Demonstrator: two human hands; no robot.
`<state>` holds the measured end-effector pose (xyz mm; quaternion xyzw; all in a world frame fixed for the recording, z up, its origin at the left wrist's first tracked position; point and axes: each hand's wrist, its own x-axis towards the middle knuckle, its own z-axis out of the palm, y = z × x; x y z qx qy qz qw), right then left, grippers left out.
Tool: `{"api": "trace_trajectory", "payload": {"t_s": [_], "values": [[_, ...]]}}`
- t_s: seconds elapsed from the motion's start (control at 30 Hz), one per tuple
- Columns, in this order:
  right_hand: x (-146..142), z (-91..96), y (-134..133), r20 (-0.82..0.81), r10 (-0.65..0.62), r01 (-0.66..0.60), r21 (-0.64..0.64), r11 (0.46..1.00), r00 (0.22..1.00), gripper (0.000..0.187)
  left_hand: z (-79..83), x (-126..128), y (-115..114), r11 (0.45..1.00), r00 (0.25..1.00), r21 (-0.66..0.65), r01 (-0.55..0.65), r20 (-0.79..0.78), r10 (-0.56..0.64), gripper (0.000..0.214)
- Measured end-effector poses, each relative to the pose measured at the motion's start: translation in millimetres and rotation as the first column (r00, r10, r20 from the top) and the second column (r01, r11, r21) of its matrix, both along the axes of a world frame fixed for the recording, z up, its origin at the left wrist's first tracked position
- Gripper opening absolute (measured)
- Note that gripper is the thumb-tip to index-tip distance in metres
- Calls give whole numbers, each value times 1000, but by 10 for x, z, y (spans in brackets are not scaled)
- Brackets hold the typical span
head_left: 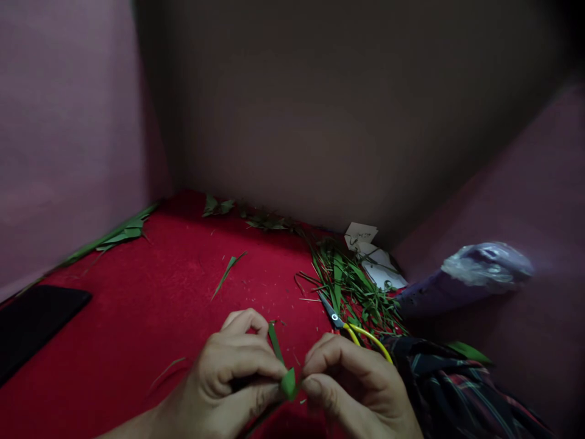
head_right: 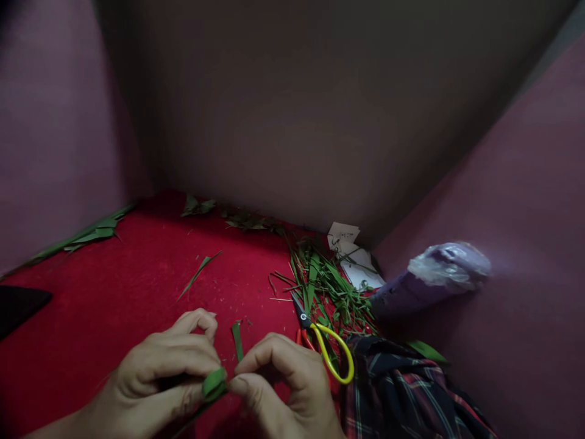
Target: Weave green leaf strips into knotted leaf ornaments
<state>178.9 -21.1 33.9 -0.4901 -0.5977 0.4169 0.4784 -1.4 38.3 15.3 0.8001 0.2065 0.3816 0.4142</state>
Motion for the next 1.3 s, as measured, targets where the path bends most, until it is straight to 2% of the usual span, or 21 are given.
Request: {"api": "trace_trajectory", "payload": {"t_s": [0.1,0.17,0.3,0.4,0.47,0.53,0.63,0.73,0.93,1.0,1.2,1.3], "values": [[-13,-15,-21,-60,-3,-1,-72,997,998,16,-26,7,-3,980,998,-193,-38,50,49,15],[-28,-10,-36,-189,-11,-21,-165,986,982,12,-31,10,-7,969,997,-242,-51,48,65,15],[-23,-4,-4,-511,34,-240,-342,908,859,35,-6,19,-18,982,998,-184,-44,24,49,14],[0,-55,58,-628,70,-364,-354,861,775,39,-6,27,-20,992,999,-124,-32,-1,32,14],[2,-104,83,-645,92,-382,-325,865,759,40,-28,26,-18,995,1000,-97,3,-19,-5,13],[-11,-142,84,-620,78,-349,-330,877,781,38,-54,23,-15,995,999,-93,36,-37,-40,12],[-30,-164,62,-563,49,-301,-365,881,825,27,-68,16,-15,994,996,-97,59,-65,-65,9],[-26,-162,55,-530,62,-292,-364,884,846,23,-49,14,-16,991,993,-110,70,-86,-80,13],[-7,-90,86,-512,63,-318,-428,846,857,30,-32,8,-10,989,981,-112,99,-157,-116,17],[6,-76,95,-531,75,-348,-436,830,844,30,-37,5,-6,988,977,-119,102,-174,-122,17],[61,-110,119,-682,51,-459,-432,776,729,23,-41,2,-15,975,979,-192,108,-150,-138,21],[48,-96,121,-649,61,-434,-433,790,759,26,-35,4,-29,941,984,-328,88,-116,-132,17]]}}
